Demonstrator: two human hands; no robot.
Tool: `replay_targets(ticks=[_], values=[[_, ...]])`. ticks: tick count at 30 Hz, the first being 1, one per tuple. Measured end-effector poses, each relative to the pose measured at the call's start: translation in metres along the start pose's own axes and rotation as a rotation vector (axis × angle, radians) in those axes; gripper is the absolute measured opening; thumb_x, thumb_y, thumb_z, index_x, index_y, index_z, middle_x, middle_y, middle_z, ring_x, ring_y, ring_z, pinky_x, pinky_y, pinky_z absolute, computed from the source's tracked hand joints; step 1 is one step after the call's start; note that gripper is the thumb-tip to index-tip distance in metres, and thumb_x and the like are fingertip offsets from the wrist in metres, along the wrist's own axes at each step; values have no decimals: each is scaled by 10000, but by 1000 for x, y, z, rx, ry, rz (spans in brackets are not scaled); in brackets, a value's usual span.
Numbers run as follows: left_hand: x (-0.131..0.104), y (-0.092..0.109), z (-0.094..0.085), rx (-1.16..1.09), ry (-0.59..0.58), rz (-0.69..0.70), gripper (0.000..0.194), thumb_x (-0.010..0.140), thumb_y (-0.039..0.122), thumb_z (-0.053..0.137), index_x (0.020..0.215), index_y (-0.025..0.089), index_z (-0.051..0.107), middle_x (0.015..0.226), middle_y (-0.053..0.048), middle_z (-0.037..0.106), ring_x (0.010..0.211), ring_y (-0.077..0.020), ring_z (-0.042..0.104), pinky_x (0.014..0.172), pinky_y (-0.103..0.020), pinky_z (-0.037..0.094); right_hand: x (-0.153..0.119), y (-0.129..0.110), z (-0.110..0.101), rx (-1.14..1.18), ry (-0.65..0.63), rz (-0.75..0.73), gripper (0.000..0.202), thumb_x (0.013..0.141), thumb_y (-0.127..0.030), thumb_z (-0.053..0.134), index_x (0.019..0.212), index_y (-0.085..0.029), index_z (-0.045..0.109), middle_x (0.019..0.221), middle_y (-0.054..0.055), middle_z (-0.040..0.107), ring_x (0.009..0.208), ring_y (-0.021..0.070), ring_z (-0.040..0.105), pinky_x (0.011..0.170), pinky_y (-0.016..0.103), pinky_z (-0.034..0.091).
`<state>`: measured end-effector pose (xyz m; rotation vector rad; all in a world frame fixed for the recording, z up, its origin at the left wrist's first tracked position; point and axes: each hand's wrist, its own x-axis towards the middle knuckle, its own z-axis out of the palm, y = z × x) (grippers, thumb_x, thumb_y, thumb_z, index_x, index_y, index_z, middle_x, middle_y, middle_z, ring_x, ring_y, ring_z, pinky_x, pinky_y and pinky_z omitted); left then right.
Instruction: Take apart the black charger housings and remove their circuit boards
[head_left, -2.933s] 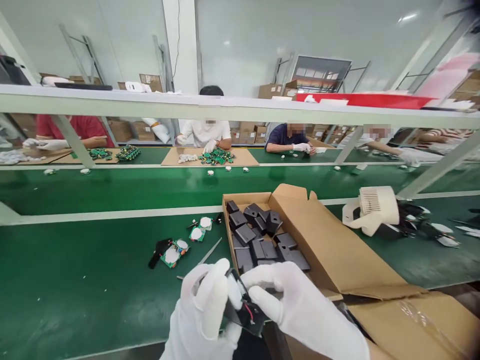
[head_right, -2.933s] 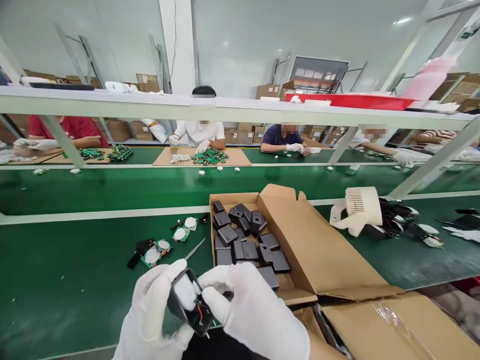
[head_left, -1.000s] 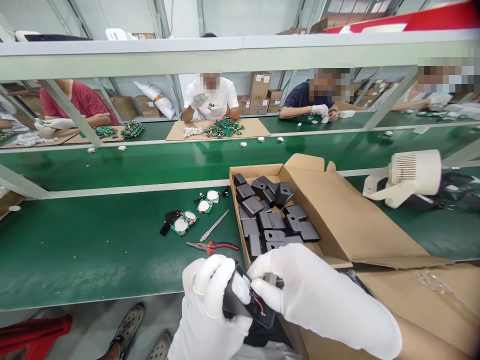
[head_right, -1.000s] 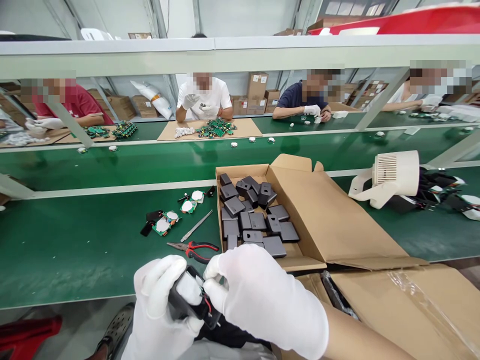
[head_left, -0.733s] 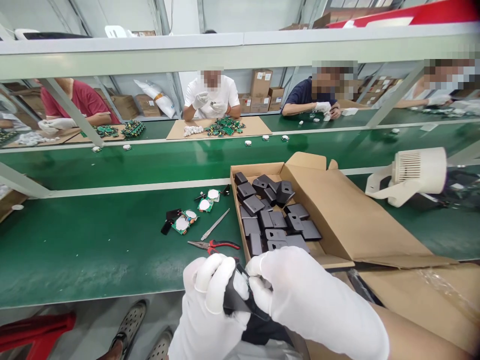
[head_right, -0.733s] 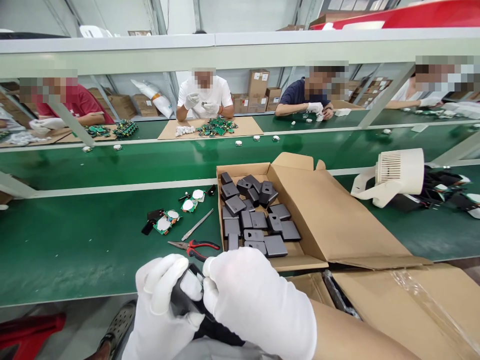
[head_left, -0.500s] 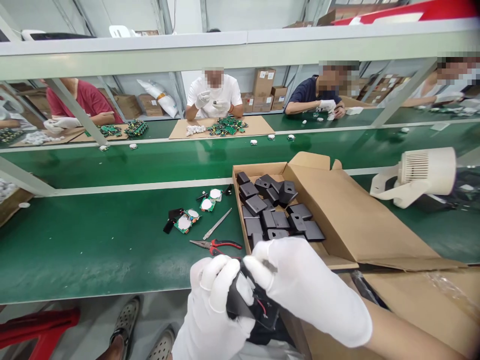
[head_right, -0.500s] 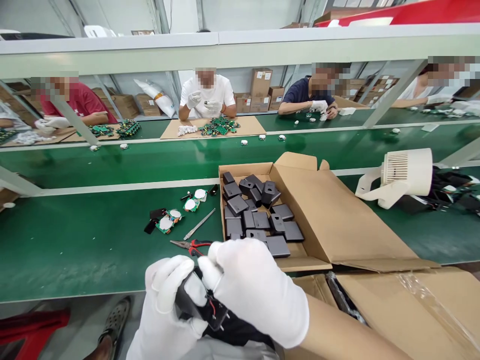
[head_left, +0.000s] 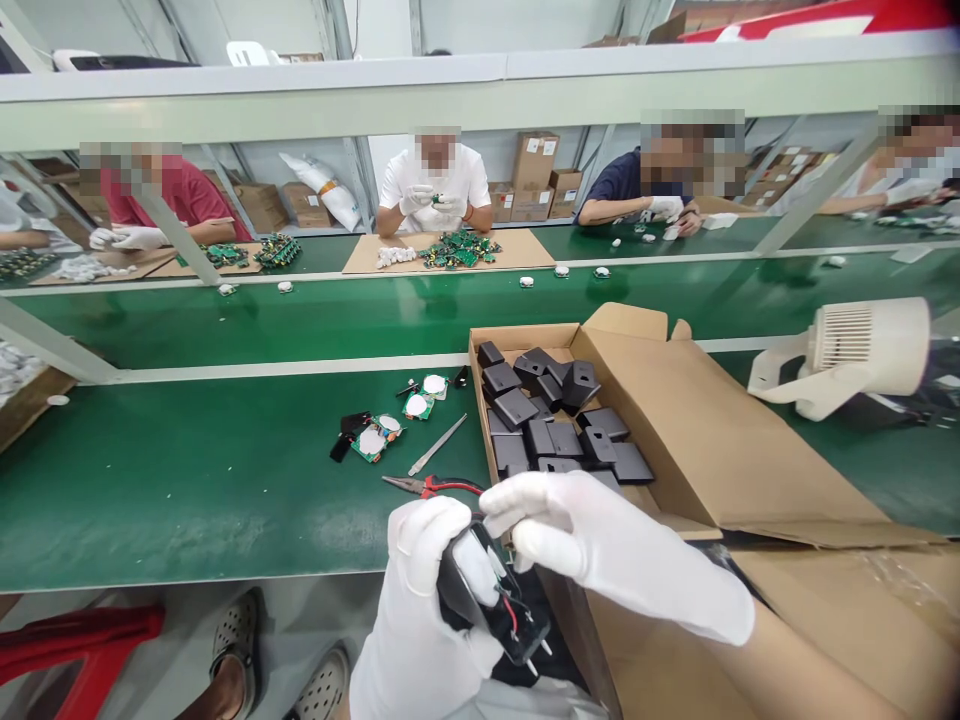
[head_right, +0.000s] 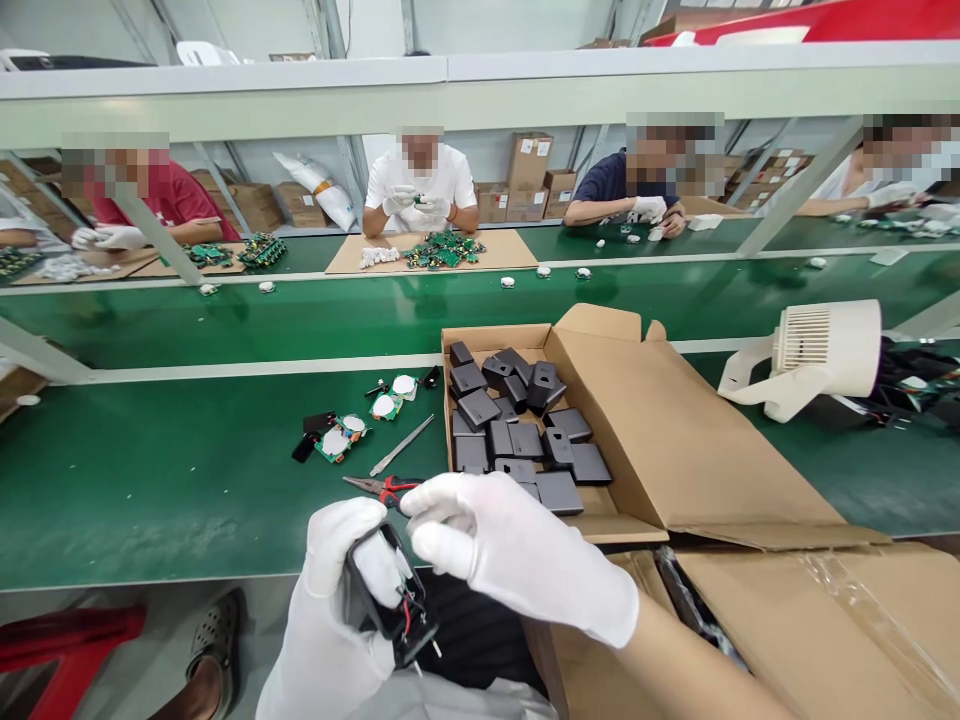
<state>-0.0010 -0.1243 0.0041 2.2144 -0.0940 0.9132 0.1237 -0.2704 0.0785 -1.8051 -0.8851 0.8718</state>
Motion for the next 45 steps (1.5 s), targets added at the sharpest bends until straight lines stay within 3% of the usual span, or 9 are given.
replay_targets(ticks=[9, 17, 20, 24, 31, 35, 38, 42, 45], values=[[-3, -4, 1, 172, -9, 95, 611, 691, 0, 511, 1277, 135, 410, 1177, -143, 488, 1131, -251, 480, 935, -406, 502, -4, -17, 8, -458, -57, -53, 217, 828, -85, 441, 699, -199, 574, 590, -71, 563, 522, 67, 408, 509, 194, 297], [-8, -9, -1, 139, 23, 186, 601, 697, -17, 569, 1255, 144, 412, 1130, -148, 513, 1066, -245, 525, 887, -403, 538, 0, -19, 20, -574, -6, -12, 175, 759, -93, 490, 634, -185, 571, 514, -63, 511, 471, 72, 309, 461, 238, 198], [-8, -9, -2, 51, 48, 99, 633, 715, 28, 585, 1306, 148, 394, 930, -84, 578, 1002, -249, 576, 920, -437, 525, 1, -15, 20, -453, -37, -58, 193, 800, -114, 484, 659, -188, 593, 552, -60, 511, 506, 75, 354, 486, 211, 271], [-7, -8, -2, -81, 82, 13, 656, 728, 59, 605, 1340, 133, 382, 720, 6, 545, 812, -226, 614, 948, -460, 500, -8, -8, 13, -265, 78, -89, 259, 859, -147, 473, 1005, -241, 665, 780, -32, 676, 683, 115, 599, 635, 196, 455], [-8, -11, -2, -213, 66, -45, 703, 735, 55, 638, 1377, 162, 372, 735, 33, 519, 661, -156, 571, 906, -409, 526, -16, 8, 15, -582, 338, -648, 260, 964, -211, 413, 1064, -220, 653, 1134, 55, 726, 976, 170, 696, 818, 244, 531], [-10, -10, -2, -284, 86, -191, 698, 773, 154, 686, 1395, 259, 387, 1036, -70, 606, 912, -202, 645, 902, -387, 555, -9, 24, 16, -574, 500, -446, 338, 878, -48, 416, 993, -231, 676, 982, -15, 760, 872, 110, 705, 814, 213, 511], [-8, -9, -5, -401, 79, -295, 563, 782, 378, 753, 1295, 298, 535, 1231, -100, 601, 1111, -268, 621, 973, -415, 528, -3, 26, 12, -632, 367, -187, 292, 902, -121, 391, 858, -225, 660, 761, -29, 712, 683, 132, 650, 666, 260, 474], [-3, -10, -6, -1023, 67, -744, 571, 799, 613, 658, 1230, 242, 602, 1181, -118, 672, 1080, -288, 652, 945, -430, 537, 7, 21, 13, -792, 256, -137, 436, 980, -263, 268, 610, -197, 489, 537, -15, 520, 500, 136, 467, 522, 278, 345], [7, -11, -6, -1404, 123, -1067, 584, 803, 672, 597, 1204, 250, 631, 1186, -87, 689, 1045, -243, 665, 951, -404, 533, 14, 20, 19, -740, 319, -183, 382, 968, -182, 269, 754, -197, 584, 664, 5, 626, 597, 144, 570, 587, 276, 427]])
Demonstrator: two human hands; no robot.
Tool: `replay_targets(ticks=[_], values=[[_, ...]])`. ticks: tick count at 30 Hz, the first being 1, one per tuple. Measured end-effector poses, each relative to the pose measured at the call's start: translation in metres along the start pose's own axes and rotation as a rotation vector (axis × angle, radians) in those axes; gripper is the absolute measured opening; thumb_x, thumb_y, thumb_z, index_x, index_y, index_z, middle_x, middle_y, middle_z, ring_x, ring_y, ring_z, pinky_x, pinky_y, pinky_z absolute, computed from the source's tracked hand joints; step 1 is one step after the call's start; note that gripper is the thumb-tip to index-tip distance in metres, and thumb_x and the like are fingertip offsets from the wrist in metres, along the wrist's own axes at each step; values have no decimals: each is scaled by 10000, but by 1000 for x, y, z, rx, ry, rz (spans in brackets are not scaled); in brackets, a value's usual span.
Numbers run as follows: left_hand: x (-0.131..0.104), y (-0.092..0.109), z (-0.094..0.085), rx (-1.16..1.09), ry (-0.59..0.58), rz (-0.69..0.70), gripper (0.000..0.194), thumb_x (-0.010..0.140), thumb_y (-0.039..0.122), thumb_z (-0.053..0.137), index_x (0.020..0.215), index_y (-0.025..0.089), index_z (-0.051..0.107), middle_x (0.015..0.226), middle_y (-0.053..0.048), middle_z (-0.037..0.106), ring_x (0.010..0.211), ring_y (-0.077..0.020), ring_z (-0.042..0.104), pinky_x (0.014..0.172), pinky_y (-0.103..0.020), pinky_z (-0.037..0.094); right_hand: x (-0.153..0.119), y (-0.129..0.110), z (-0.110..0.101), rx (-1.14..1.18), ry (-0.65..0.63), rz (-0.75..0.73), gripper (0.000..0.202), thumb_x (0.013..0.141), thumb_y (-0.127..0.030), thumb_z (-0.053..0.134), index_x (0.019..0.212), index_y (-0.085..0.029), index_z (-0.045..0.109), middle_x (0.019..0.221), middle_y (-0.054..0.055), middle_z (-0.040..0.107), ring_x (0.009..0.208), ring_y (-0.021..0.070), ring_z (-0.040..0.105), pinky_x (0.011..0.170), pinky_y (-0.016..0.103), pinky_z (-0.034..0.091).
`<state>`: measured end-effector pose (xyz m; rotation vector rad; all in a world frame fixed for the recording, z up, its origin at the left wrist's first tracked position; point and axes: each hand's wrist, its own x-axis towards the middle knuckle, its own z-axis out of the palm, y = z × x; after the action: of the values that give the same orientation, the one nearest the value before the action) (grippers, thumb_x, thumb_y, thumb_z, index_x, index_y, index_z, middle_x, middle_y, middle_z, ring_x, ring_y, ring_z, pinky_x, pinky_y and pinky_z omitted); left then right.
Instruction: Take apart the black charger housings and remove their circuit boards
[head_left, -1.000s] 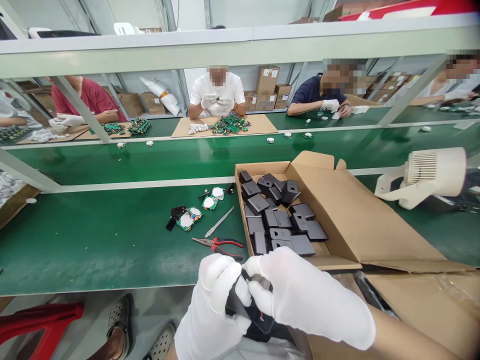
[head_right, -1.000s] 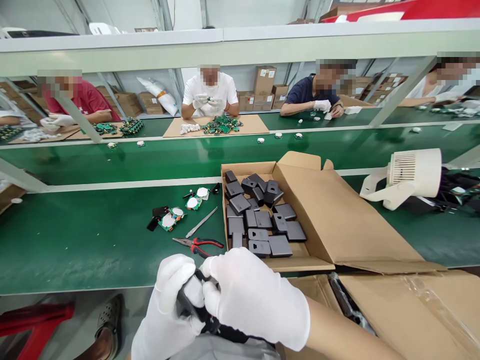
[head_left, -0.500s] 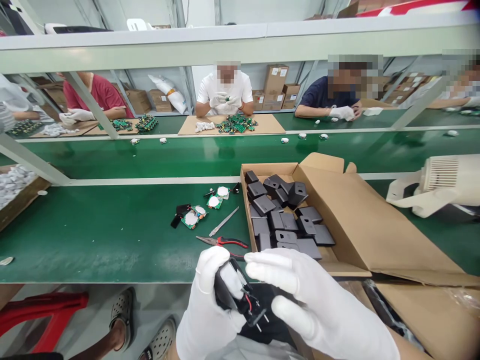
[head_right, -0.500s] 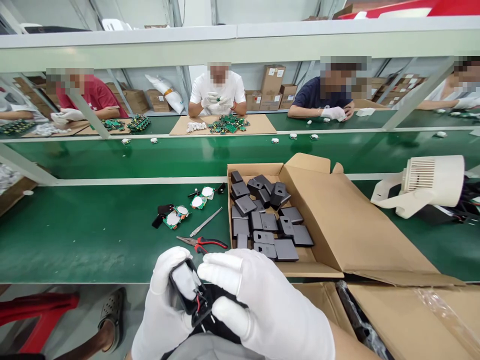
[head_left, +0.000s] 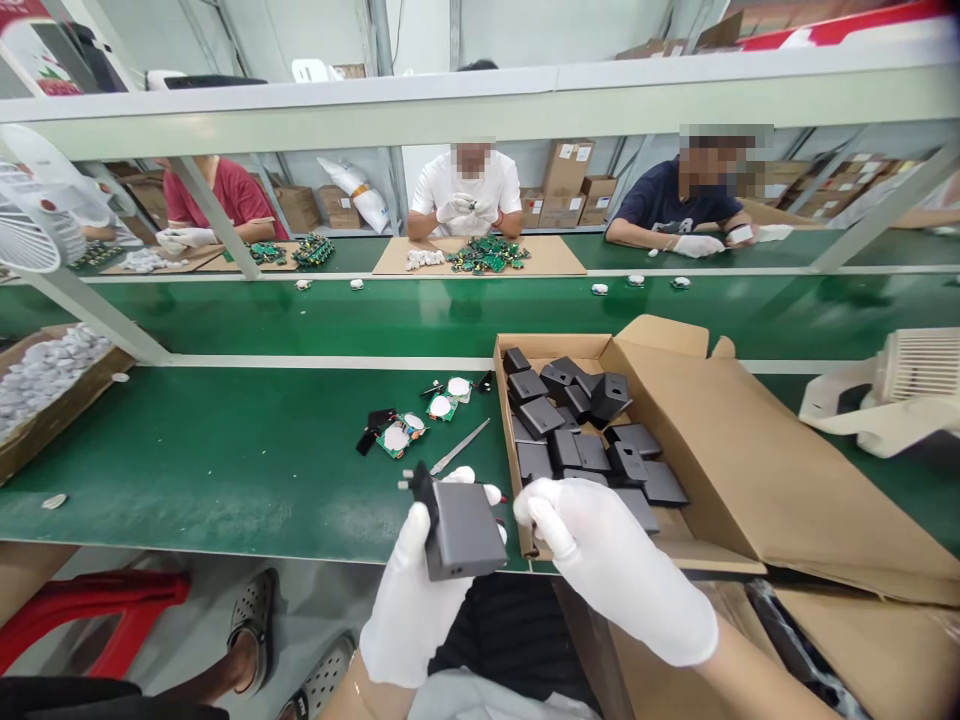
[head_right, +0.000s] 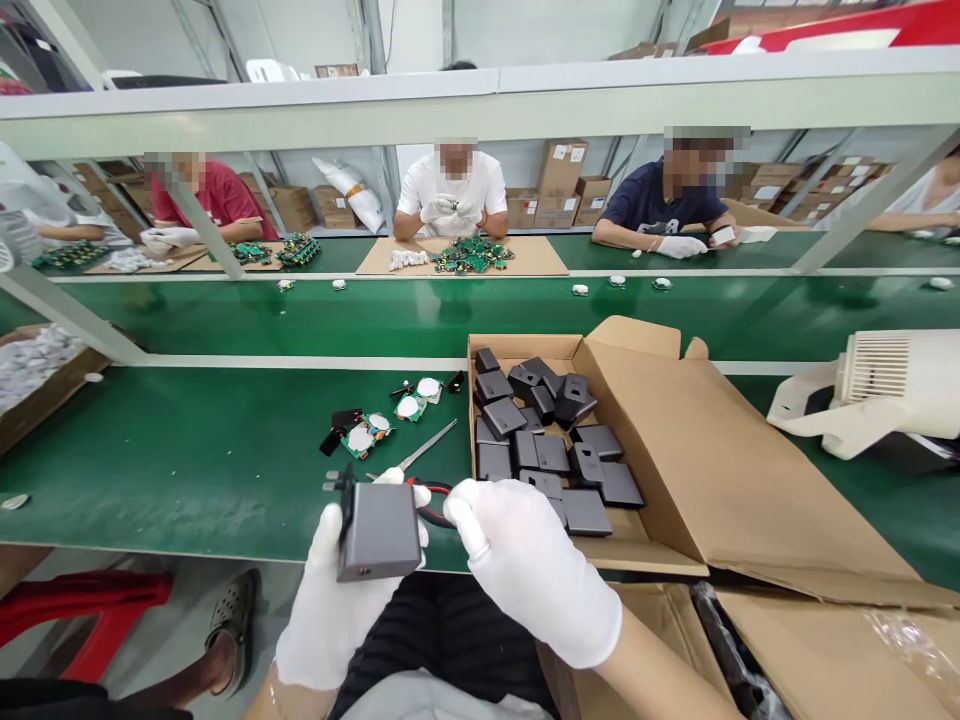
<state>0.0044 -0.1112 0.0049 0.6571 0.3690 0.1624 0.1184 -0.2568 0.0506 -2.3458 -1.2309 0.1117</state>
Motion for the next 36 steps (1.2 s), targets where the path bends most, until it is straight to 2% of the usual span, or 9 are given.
replay_targets(ticks=[3, 6, 10, 14, 20, 23, 28, 33, 36], values=[[5, 9, 13, -261, 60, -148, 455, 764, 589, 702, 1068, 250, 704, 1099, -43, 726, 1001, -200, 681, 939, -349, 541, 1, -4, 4, 149, 160, -88, 334, 944, -158, 375, 1223, -218, 549, 1133, 59, 689, 997, 171, 652, 834, 292, 518], [5, 16, 27, -446, 124, -214, 353, 816, 498, 689, 980, 188, 725, 1027, -64, 742, 958, -197, 697, 886, -332, 568, -1, -7, 5, 220, 235, -218, 465, 887, -160, 473, 1344, -245, 457, 1336, 63, 602, 1193, 180, 581, 944, 301, 519], [3, 14, 38, -505, 99, -233, 367, 875, 501, 632, 974, 157, 717, 932, -61, 738, 842, -184, 701, 793, -310, 585, -1, -13, 5, 235, 295, -302, 489, 806, -115, 542, 1287, -200, 515, 1308, 80, 626, 1186, 190, 583, 983, 330, 513], [1, 10, 42, -532, 9, -213, 364, 893, 490, 624, 1012, 156, 708, 937, -63, 728, 744, -173, 684, 722, -308, 586, 1, -19, 5, 208, 308, -289, 408, 770, -111, 559, 1171, -172, 604, 1177, 100, 694, 1067, 224, 644, 873, 360, 556], [0, 12, 52, -612, 219, -238, 424, 972, 499, 474, 1036, 130, 674, 948, -92, 707, 819, -181, 692, 501, -226, 520, 1, -14, 11, 209, 270, -220, 445, 740, -150, 616, 1184, -176, 613, 1134, 84, 706, 1005, 232, 658, 845, 380, 562], [1, 10, 50, -545, 215, -209, 407, 982, 461, 472, 1109, 123, 658, 1064, -125, 697, 974, -214, 687, 537, -226, 542, 0, -7, 15, 239, 247, -192, 478, 772, -148, 596, 1244, -225, 581, 1195, 51, 689, 1061, 210, 652, 900, 371, 551], [5, -2, 38, -326, 95, -107, 402, 971, 436, 496, 1226, 163, 642, 1249, -138, 659, 1202, -265, 606, 925, -353, 575, -2, -4, 12, 268, 240, -184, 568, 751, -109, 611, 1296, -252, 539, 1265, 38, 659, 1119, 205, 630, 963, 345, 507], [16, -20, 33, 1, 43, -18, 430, 909, 513, 537, 1295, 337, 608, 1281, -11, 663, 1318, -245, 517, 986, -349, 557, -4, -7, -1, -32, 317, -218, 256, 862, -334, 644, 1092, -236, 588, 1018, -15, 722, 805, 170, 661, 646, 305, 455], [41, -20, 31, 224, -79, -22, 497, 871, 575, 551, 1344, 423, 538, 1345, 56, 617, 1319, -279, 515, 933, -403, 594, -11, 3, -22, -210, 352, -229, 315, 885, -486, 586, 1087, -246, 559, 1034, -70, 709, 773, 117, 652, 547, 293, 405]])
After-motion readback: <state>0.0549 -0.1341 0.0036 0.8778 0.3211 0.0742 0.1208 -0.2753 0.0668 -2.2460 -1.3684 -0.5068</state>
